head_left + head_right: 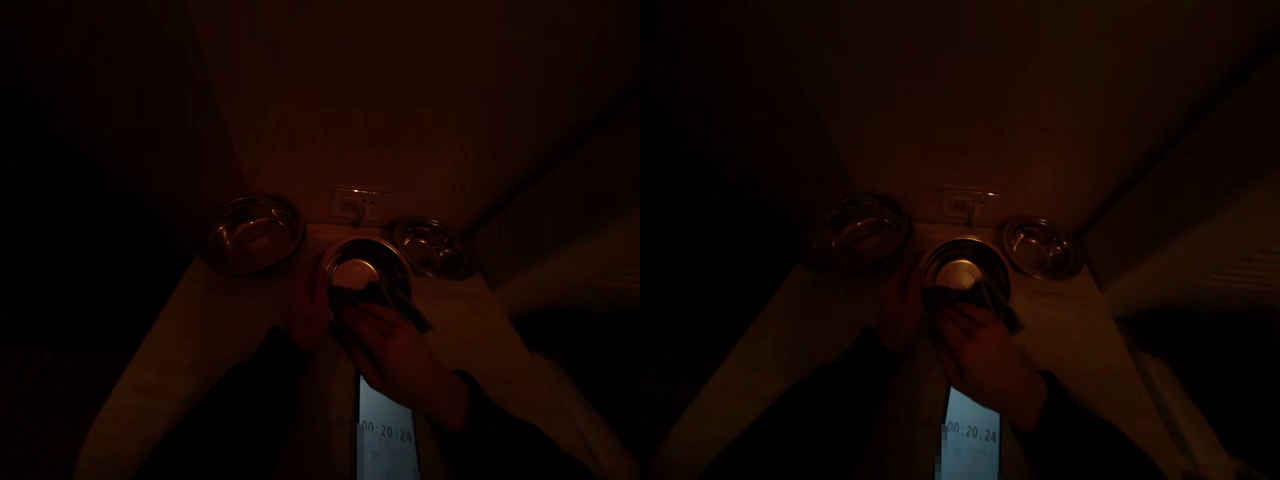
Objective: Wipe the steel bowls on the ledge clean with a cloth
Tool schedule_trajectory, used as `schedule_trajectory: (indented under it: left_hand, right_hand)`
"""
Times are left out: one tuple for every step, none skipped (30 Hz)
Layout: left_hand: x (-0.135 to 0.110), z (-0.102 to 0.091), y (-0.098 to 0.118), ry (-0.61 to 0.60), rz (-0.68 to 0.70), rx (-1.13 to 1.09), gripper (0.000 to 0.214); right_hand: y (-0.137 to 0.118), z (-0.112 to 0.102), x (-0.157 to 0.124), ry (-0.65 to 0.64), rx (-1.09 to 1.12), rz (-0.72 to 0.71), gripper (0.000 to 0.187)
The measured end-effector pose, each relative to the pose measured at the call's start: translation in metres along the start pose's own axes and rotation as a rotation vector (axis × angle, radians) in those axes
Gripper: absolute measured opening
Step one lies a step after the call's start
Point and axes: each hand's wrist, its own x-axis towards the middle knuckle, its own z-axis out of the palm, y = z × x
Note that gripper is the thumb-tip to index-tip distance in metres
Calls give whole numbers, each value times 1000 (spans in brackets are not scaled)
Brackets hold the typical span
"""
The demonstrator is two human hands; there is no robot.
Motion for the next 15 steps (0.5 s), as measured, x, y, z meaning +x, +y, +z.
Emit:
schedule_trajectory:
  left_hand:
    - [0,-1,1,-11,-1,0,40]
    - [1,-2,2,-18,-4,0,40]
    - [2,-3,3,-24,-9,3,40]
    - [3,-4,4,-25,-17,8,39]
    - [4,-5,5,-24,-26,12,39]
    - [4,-6,6,-24,-34,12,39]
    - [5,-6,7,-23,-40,11,39]
    - [5,-6,8,-20,-41,10,39]
    - [4,-6,8,-14,-37,10,39]
    - [4,-5,7,-5,-30,12,38]
    - [3,-4,7,2,-21,20,38]
    - [2,-3,6,14,-15,29,38]
    - [1,-2,6,24,-12,38,38]
    - [0,-1,5,31,-11,43,39]
    - [-1,-1,5,36,-12,46,39]
  right_hand:
    - [1,-3,0,-27,10,1,31]
    - [4,-8,1,-64,21,2,30]
    - [7,-14,0,-107,30,2,29]
    - [10,-20,0,-143,35,3,28]
    - [13,-26,0,-182,39,3,26]
    - [15,-31,-1,-206,39,4,24]
    - [17,-35,-1,-222,38,4,23]
    - [18,-37,-1,-229,36,3,22]
    - [18,-36,-2,-221,35,-1,23]
    - [17,-34,-2,-206,36,-3,23]
    - [16,-30,-1,-185,41,-9,25]
    - [13,-25,-1,-162,48,-11,26]
    - [11,-19,-1,-140,56,-8,28]
    - [8,-14,-1,-121,62,-1,29]
    - [6,-9,0,-103,63,9,30]
